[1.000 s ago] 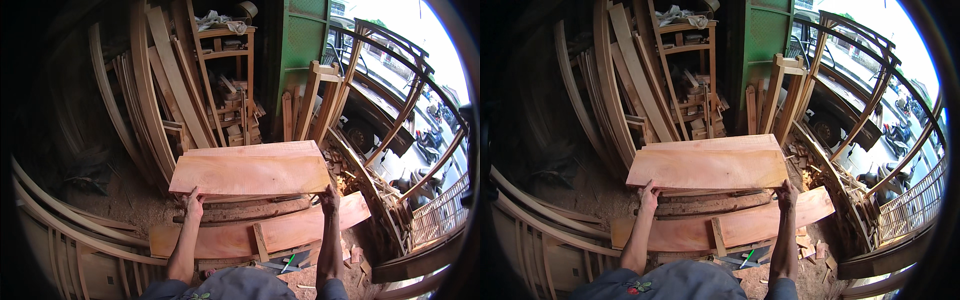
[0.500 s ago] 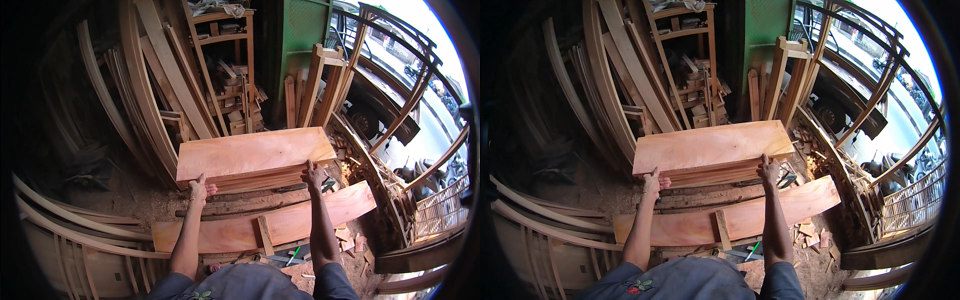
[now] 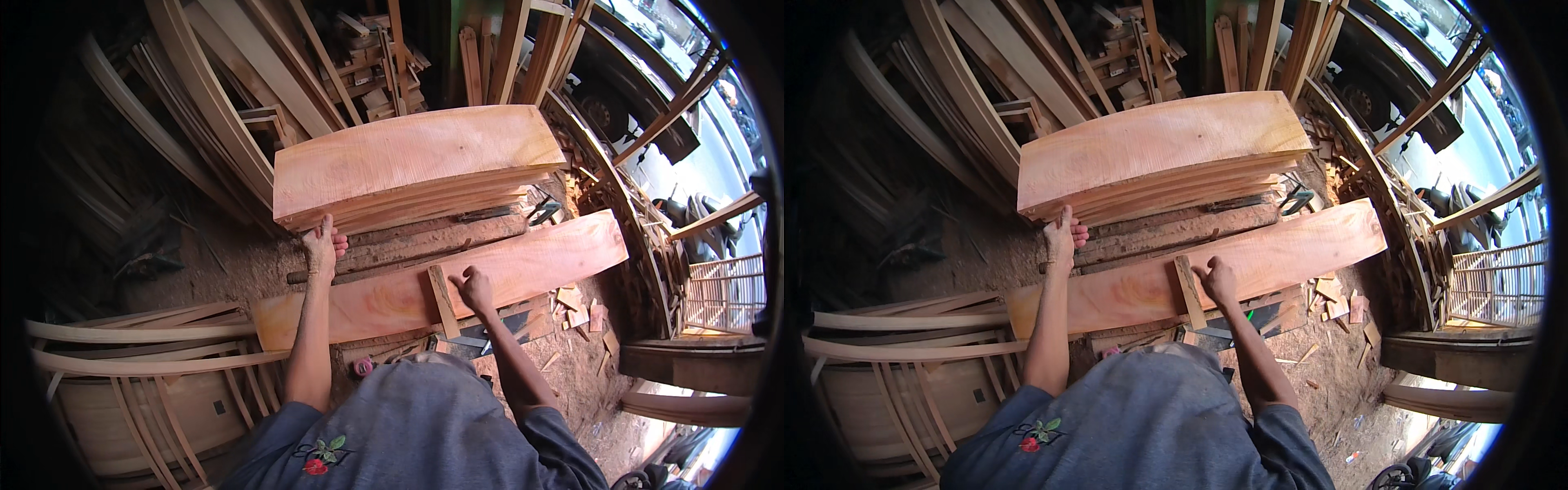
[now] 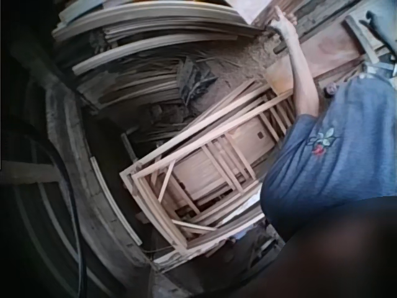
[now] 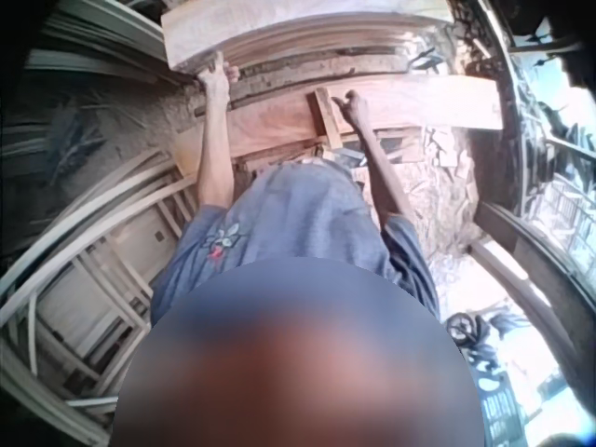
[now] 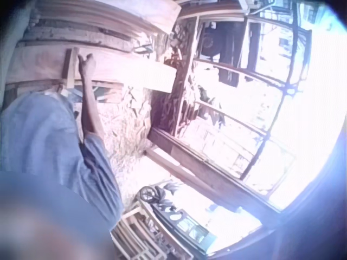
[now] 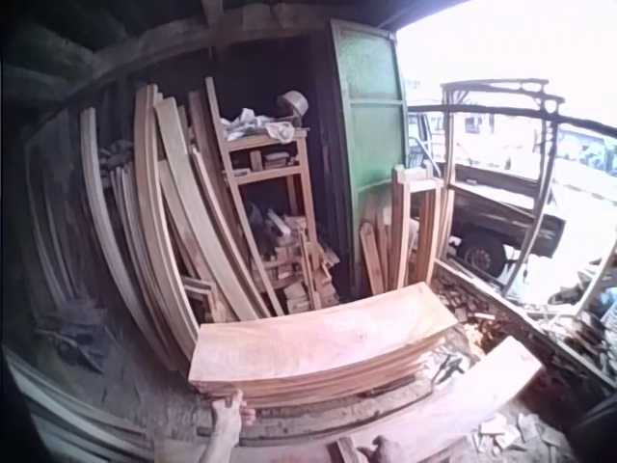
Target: The person repeatedly cuts wooden planks using a handheld circular saw, then stacks the cut pieces. The person positions each plank, makes a straight cut, and places the finished piece onto a growing stack.
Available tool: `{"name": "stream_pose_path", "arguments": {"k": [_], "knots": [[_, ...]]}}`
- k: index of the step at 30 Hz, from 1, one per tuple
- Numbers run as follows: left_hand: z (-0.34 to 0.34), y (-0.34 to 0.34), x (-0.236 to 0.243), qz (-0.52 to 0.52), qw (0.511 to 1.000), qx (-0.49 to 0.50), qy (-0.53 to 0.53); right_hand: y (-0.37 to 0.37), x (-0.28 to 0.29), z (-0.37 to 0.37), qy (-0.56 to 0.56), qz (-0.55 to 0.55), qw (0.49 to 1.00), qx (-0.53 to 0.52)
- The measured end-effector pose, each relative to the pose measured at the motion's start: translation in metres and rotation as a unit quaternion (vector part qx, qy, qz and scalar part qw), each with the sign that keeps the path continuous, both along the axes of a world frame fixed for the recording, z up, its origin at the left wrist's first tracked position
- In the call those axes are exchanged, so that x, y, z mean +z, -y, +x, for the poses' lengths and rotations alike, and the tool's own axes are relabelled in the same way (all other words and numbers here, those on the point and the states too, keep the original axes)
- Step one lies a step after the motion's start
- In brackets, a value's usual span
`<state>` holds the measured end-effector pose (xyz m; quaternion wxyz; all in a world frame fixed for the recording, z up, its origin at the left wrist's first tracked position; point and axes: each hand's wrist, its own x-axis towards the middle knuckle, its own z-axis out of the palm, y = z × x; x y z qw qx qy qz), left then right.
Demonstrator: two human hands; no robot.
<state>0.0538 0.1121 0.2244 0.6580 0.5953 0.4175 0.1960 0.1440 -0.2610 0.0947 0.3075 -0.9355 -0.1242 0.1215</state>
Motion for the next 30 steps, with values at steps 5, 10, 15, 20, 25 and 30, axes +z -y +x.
{"name": "stream_pose_path", "arguments": {"k": [5, 10, 15, 20, 25, 30], "knots": [[-0.079, 0.032, -0.081, -0.075, 0.987, -0.071, -0.127, 0.016, -0.064, -0.117, -0.1, -0.09, 0.988, 0.073], [-0.19, 0.068, -0.168, -0.229, 0.942, -0.035, -0.243, 0.06, -0.07, -0.112, -0.109, -0.033, 0.993, 0.021], [-0.257, 0.079, -0.222, -0.319, 0.913, 0.022, -0.253, 0.125, -0.07, -0.119, -0.112, -0.048, 0.975, -0.186], [-0.255, 0.073, -0.262, -0.393, 0.874, 0.197, -0.208, 0.15, -0.08, -0.132, -0.067, 0.062, 0.971, -0.223], [-0.238, 0.054, -0.274, -0.42, 0.868, 0.252, -0.088, 0.161, -0.084, -0.137, -0.27, 0.198, 0.899, -0.282], [-0.23, 0.046, -0.262, -0.447, 0.857, 0.232, -0.109, 0.178, -0.083, -0.183, -0.23, 0.25, 0.888, -0.311]]}}
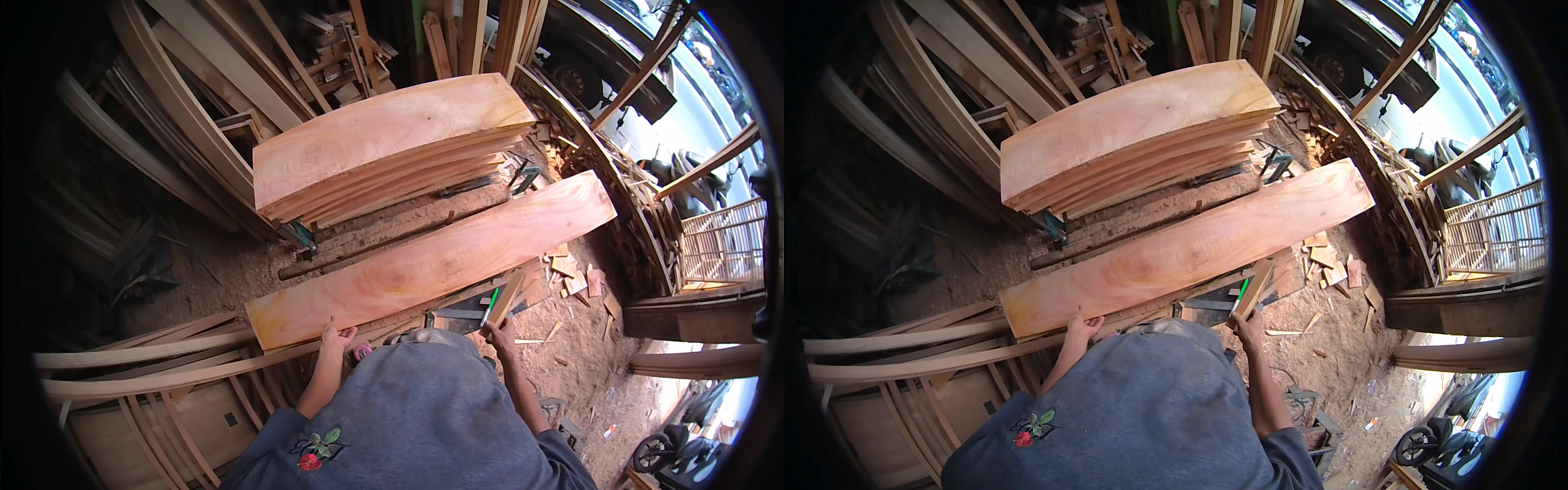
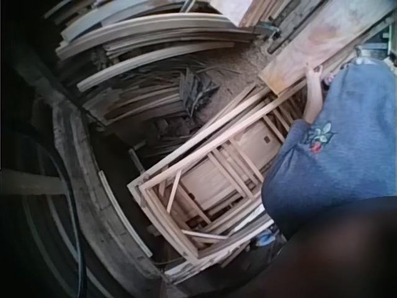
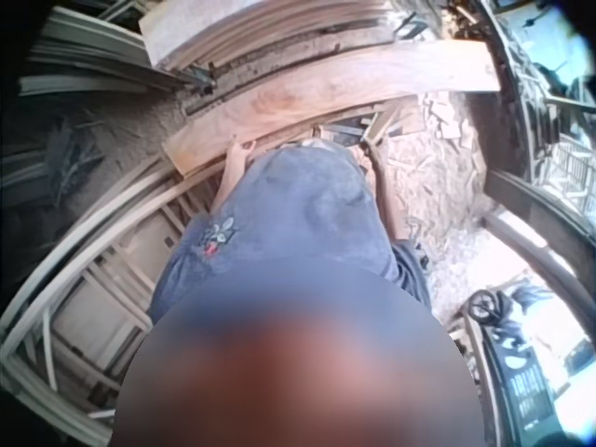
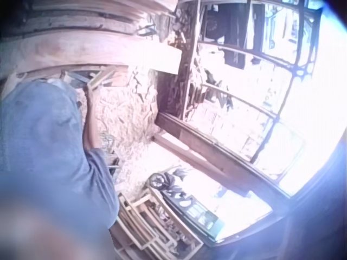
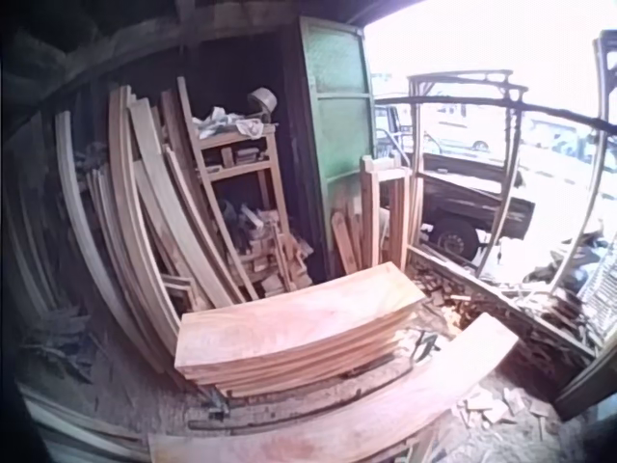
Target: The person repeatedly cuts wooden planks using a handheld circular saw, then stacks the cut pieces. The person positions each plank, makes a straight cut, and places the finished piece onto a growing stack.
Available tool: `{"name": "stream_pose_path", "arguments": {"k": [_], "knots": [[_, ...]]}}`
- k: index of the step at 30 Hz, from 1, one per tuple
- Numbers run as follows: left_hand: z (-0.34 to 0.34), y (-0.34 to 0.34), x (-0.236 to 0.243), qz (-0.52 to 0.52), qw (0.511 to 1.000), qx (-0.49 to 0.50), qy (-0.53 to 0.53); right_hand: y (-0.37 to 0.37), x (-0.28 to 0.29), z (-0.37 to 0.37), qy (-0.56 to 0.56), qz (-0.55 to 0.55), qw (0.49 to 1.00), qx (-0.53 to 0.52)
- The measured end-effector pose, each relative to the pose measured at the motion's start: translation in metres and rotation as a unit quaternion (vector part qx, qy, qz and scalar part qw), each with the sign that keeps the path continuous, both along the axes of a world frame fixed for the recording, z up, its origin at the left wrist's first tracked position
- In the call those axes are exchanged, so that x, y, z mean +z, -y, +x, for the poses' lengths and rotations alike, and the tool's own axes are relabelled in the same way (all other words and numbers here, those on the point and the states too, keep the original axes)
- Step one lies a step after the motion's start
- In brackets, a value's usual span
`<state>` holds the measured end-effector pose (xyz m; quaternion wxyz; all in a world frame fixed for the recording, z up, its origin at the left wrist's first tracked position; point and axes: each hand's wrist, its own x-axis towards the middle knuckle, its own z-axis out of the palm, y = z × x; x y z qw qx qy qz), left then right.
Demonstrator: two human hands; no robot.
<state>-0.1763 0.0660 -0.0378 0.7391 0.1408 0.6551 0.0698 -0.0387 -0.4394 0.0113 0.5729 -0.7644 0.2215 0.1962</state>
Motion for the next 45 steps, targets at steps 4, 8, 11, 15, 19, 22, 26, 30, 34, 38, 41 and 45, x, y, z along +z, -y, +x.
{"name": "stream_pose_path", "arguments": {"k": [4, 8, 11, 15, 19, 22, 26, 30, 34, 38, 41, 45], "knots": [[-0.003, 0.002, 0.002, -0.025, 0.998, 0.043, -0.028, 0.023, -0.017, -0.035, 0.011, 0.028, 0.999, 0.046], [-0.012, -0.001, 0.005, -0.047, 0.999, 0.021, -0.014, 0.033, -0.049, -0.06, 0.012, 0.002, 1.0, 0.008], [-0.02, -0.004, 0.011, 0.033, 0.999, 0.02, -0.001, 0.047, -0.064, -0.067, 0.016, 0.021, 1.0, -0.003], [-0.024, -0.026, 0.016, 0.06, 0.996, 0.071, -0.004, 0.065, -0.078, -0.066, 0.009, 0.005, 1.0, -0.011], [-0.016, -0.034, 0.021, 0.07, 0.996, 0.033, 0.045, 0.081, -0.093, -0.063, 0.01, -0.011, 1.0, -0.012], [-0.012, -0.046, 0.029, 0.069, 0.997, 0.021, -0.023, 0.089, -0.098, -0.058, 0.018, -0.016, 1.0, -0.008], [-0.035, -0.097, 0.034, 0.273, 0.888, -0.012, -0.369, 0.087, -0.09, -0.054, 0.013, -0.037, 0.999, -0.006], [-0.099, -0.173, 0.028, 0.396, 0.832, -0.11, -0.373, 0.068, -0.067, -0.065, -0.021, -0.043, 0.999, -0.01], [-0.125, -0.228, 0.014, 0.366, 0.869, -0.094, -0.319, 0.054, -0.028, -0.072, -0.017, -0.14, 0.986, 0.094], [-0.13, -0.255, 0.025, 0.292, 0.895, -0.173, -0.29, 0.033, 0.003, -0.078, -0.031, -0.189, 0.975, 0.116], [-0.128, -0.267, 0.03, 0.222, 0.933, -0.184, -0.216, 0.027, 0.011, -0.084, -0.04, -0.2, 0.968, 0.143], [-0.139, -0.274, 0.041, 0.206, 0.919, -0.202, -0.27, 0.019, 0.008, -0.094, -0.017, -0.237, 0.955, 0.18]]}}
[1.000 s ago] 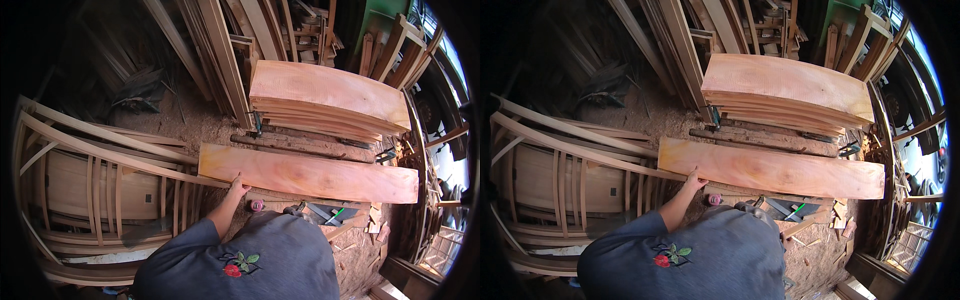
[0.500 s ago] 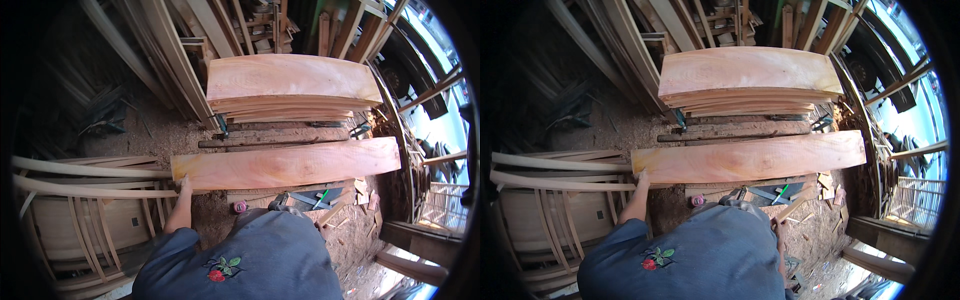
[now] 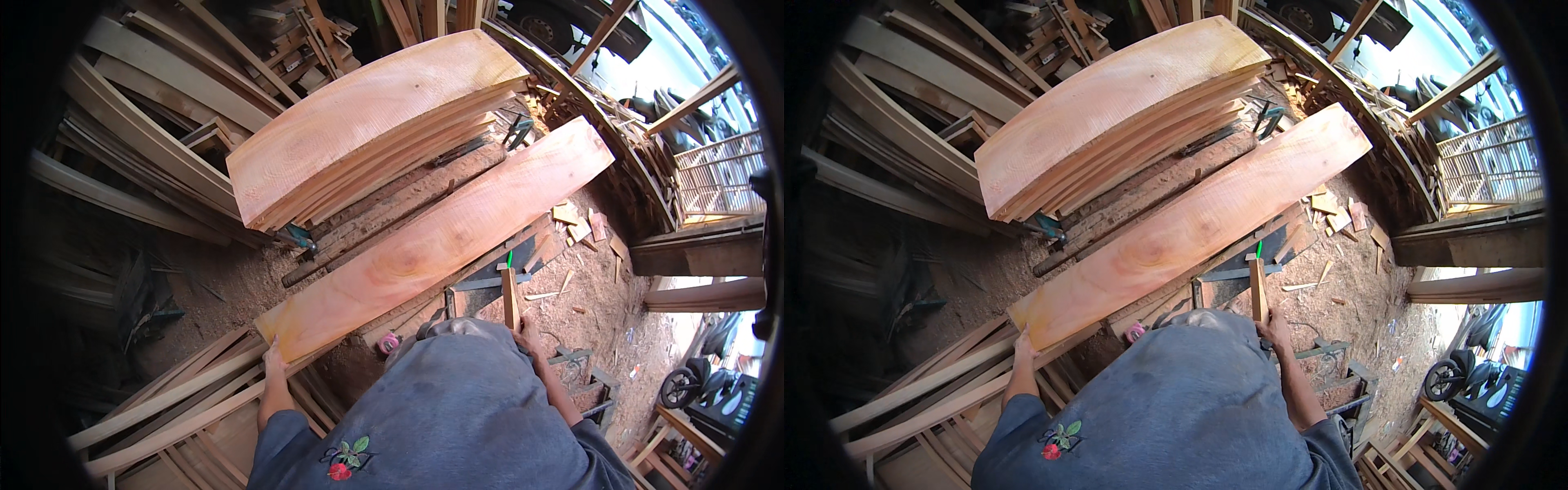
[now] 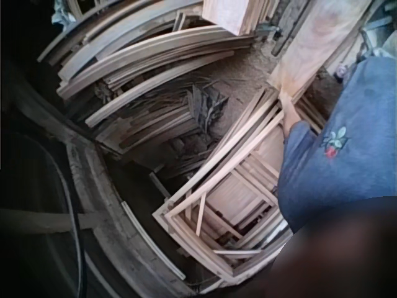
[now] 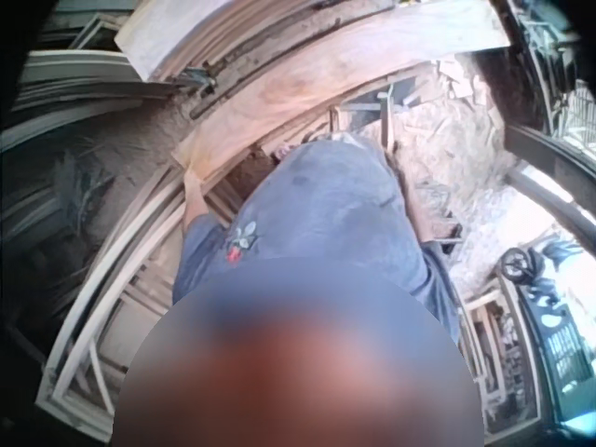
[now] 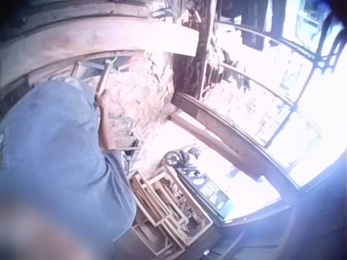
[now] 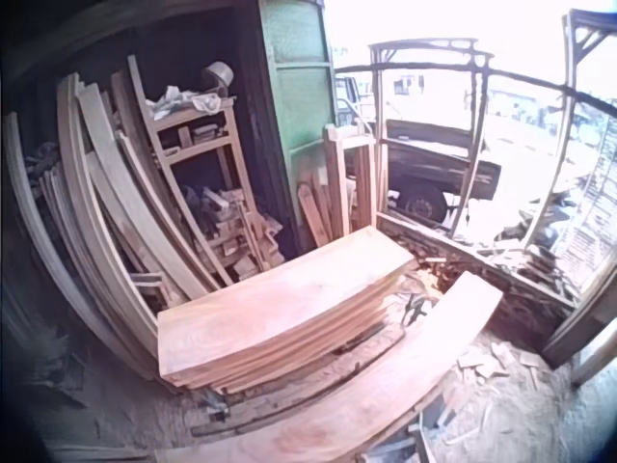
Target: The person repeatedly cuts wooden planks using a handheld circular saw, then stacks the cut pieces. The person positions each plank, makes a straight cut, and places the finished piece onto a growing stack.
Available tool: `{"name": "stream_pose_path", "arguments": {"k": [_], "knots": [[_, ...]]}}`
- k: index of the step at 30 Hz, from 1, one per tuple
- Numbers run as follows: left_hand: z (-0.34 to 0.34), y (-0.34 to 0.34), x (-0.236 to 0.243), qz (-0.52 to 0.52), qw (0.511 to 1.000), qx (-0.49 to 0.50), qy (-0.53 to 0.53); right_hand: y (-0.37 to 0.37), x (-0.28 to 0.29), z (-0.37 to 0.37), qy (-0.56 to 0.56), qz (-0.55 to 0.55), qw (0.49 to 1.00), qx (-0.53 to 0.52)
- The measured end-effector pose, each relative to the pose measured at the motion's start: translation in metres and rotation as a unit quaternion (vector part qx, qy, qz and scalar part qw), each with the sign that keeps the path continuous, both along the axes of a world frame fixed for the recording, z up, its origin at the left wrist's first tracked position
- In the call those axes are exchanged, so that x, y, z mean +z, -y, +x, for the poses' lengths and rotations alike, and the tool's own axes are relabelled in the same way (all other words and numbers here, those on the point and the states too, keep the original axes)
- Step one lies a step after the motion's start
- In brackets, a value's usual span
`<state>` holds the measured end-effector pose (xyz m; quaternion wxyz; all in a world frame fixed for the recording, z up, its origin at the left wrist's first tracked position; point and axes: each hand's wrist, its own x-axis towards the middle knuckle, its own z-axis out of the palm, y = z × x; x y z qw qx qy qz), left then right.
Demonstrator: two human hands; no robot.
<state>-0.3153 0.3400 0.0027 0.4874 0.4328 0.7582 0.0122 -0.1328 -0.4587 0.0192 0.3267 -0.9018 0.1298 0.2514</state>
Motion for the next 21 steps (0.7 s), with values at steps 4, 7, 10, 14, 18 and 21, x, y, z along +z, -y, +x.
{"name": "stream_pose_path", "arguments": {"k": [4, 7, 10, 14, 18, 21], "knots": [[-0.012, -0.003, 0.032, -0.031, 0.998, -0.059, 0.006, -0.009, -0.002, -0.001, -0.033, -0.035, 0.997, 0.053], [-0.022, 0.01, 0.059, 0.002, 0.995, -0.032, 0.1, -0.017, -0.003, 0.008, -0.029, -0.032, 0.991, 0.124], [-0.027, 0.02, 0.082, 0.073, 0.98, -0.085, 0.166, -0.035, -0.004, 0.024, -0.019, -0.037, 0.987, 0.158], [-0.032, 0.023, 0.105, 0.093, 0.979, -0.103, 0.15, -0.056, 0.004, 0.039, 0.017, -0.053, 0.985, 0.163], [-0.027, 0.019, 0.121, 0.067, 0.975, -0.086, 0.195, -0.06, 0.015, 0.044, 0.045, -0.037, 0.983, 0.173], [-0.026, 0.02, 0.125, 0.067, 0.973, -0.09, 0.202, -0.064, 0.016, 0.043, 0.058, -0.08, 0.971, 0.22]]}}
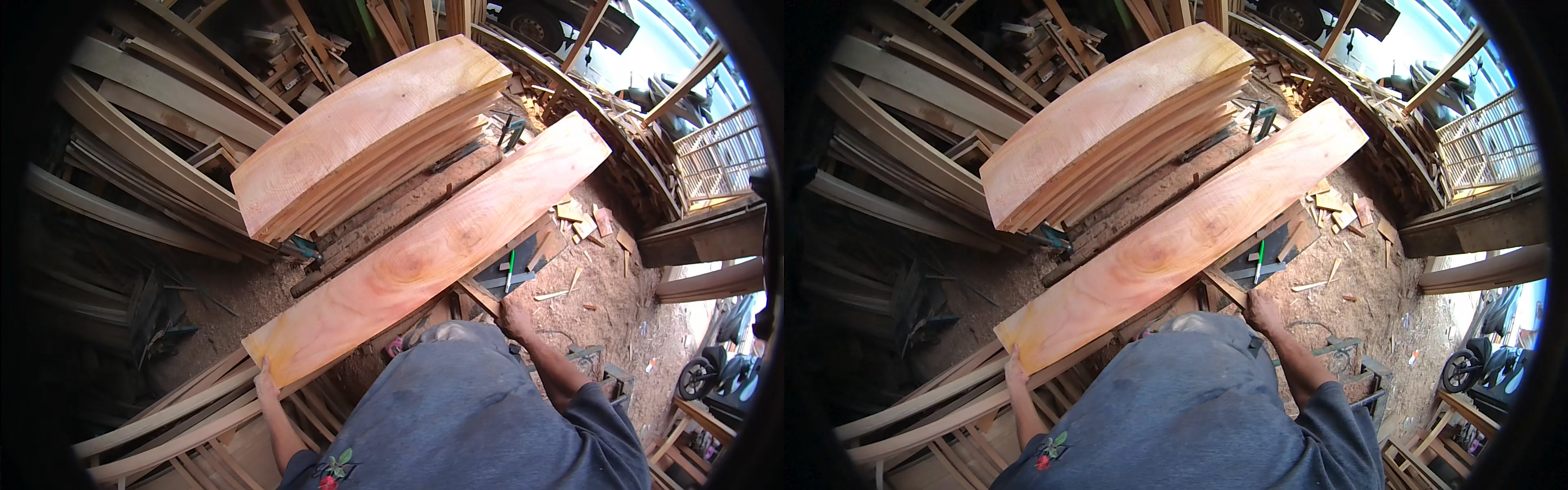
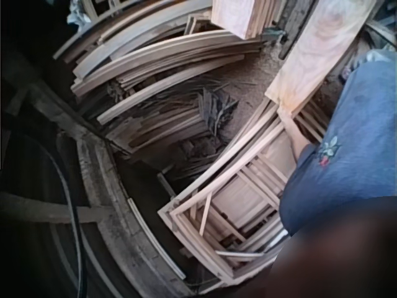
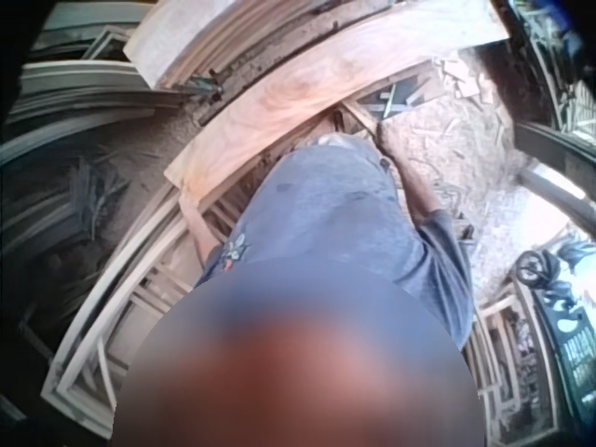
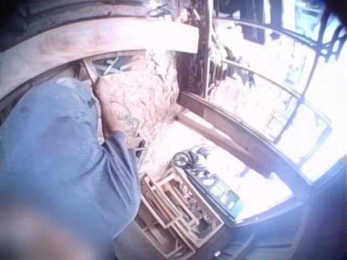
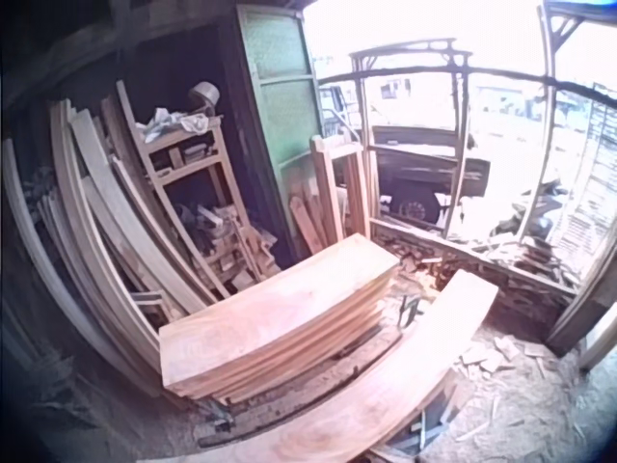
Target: The person repeatedly cuts wooden planks using a handheld circular saw, then stacks the cut pieces. The person positions each plank, makes a straight cut, and places the finished piece onto a growing stack.
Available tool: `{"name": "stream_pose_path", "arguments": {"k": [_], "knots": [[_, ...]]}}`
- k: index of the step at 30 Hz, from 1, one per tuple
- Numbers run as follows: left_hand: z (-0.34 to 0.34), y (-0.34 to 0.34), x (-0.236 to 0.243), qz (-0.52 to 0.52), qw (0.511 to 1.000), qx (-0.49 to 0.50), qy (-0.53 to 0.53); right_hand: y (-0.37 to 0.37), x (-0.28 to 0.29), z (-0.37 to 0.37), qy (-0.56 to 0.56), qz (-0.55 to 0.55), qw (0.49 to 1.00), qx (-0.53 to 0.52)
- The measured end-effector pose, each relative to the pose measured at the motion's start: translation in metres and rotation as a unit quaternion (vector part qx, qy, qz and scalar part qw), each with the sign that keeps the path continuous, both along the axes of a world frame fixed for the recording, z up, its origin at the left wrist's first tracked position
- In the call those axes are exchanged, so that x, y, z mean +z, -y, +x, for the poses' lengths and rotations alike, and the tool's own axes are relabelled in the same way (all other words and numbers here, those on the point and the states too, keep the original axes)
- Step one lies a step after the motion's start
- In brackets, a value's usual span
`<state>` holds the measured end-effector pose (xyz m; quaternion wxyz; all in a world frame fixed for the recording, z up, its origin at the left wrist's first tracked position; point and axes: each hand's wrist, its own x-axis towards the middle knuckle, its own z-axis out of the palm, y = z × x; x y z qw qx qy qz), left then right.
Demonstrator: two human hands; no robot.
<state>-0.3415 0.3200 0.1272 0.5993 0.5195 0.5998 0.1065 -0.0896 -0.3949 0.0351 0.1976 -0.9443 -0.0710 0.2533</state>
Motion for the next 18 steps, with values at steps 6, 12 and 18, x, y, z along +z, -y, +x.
{"name": "stream_pose_path", "arguments": {"k": [6, 12, 18], "knots": [[-0.011, -0.008, -0.017, -0.01, 1.0, -0.012, 0.017, -0.062, -0.029, 0.043, 0.056, 0.053, 0.997, -0.026], [-0.02, -0.014, -0.044, -0.059, 0.998, -0.004, -0.029, -0.1, -0.032, 0.063, 0.044, 0.094, 0.985, -0.138], [-0.03, -0.004, -0.072, -0.139, 0.989, 0.048, 0.018, -0.107, -0.048, 0.055, -0.019, 0.123, 0.961, -0.247]]}}
